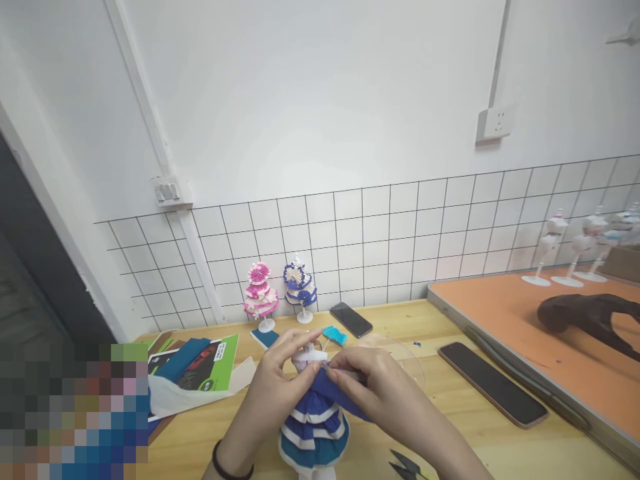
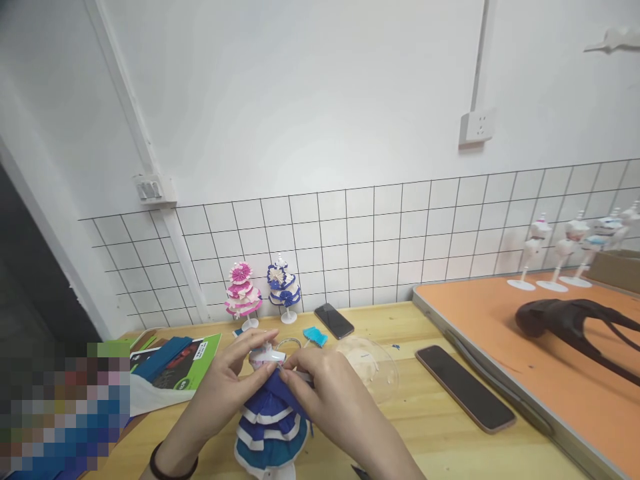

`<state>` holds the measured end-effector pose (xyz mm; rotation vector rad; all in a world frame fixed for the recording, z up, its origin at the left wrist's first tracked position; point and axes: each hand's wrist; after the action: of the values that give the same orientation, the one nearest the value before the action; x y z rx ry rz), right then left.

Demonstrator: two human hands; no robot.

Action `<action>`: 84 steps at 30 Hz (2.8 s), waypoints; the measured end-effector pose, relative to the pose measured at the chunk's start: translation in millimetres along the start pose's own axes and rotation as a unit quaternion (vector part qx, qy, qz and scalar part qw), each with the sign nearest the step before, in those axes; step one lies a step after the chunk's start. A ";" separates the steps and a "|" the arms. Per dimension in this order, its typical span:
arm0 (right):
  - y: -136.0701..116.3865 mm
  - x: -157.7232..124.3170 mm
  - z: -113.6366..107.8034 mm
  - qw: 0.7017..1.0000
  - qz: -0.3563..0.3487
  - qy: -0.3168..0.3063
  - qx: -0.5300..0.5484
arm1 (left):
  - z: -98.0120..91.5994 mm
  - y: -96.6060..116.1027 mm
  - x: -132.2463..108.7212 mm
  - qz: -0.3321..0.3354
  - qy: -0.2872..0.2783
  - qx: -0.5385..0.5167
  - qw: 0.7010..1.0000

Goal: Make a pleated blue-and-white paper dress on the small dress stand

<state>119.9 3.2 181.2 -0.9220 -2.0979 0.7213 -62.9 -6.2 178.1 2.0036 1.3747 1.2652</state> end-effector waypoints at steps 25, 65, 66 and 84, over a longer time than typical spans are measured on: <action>1.5 -1.0 -1.9 0.999 -0.002 -0.024 0.023 | 2.4 3.3 -1.6 0.007 0.006 -0.015 1.000; 0.3 10.2 16.3 1.000 0.020 0.019 -0.010 | -6.9 -20.8 -1.4 0.103 0.005 -0.025 0.994; 0.4 10.4 16.8 1.000 0.017 0.021 -0.010 | -7.1 -21.2 -1.2 0.107 0.005 -0.023 0.994; -0.3 8.3 16.3 0.999 0.023 0.031 -0.012 | -7.9 -22.2 -3.4 0.125 -0.004 -0.029 0.992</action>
<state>102.9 6.4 175.1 -0.9955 -2.0422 0.6833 -81.6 -0.8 164.4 2.1885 1.0962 1.3832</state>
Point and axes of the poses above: each hand's wrist, its own x-axis towards the middle knuckle, its own z-axis out of the palm, y = z × x, and after that the axes turned 3 degrees about x, right-handed
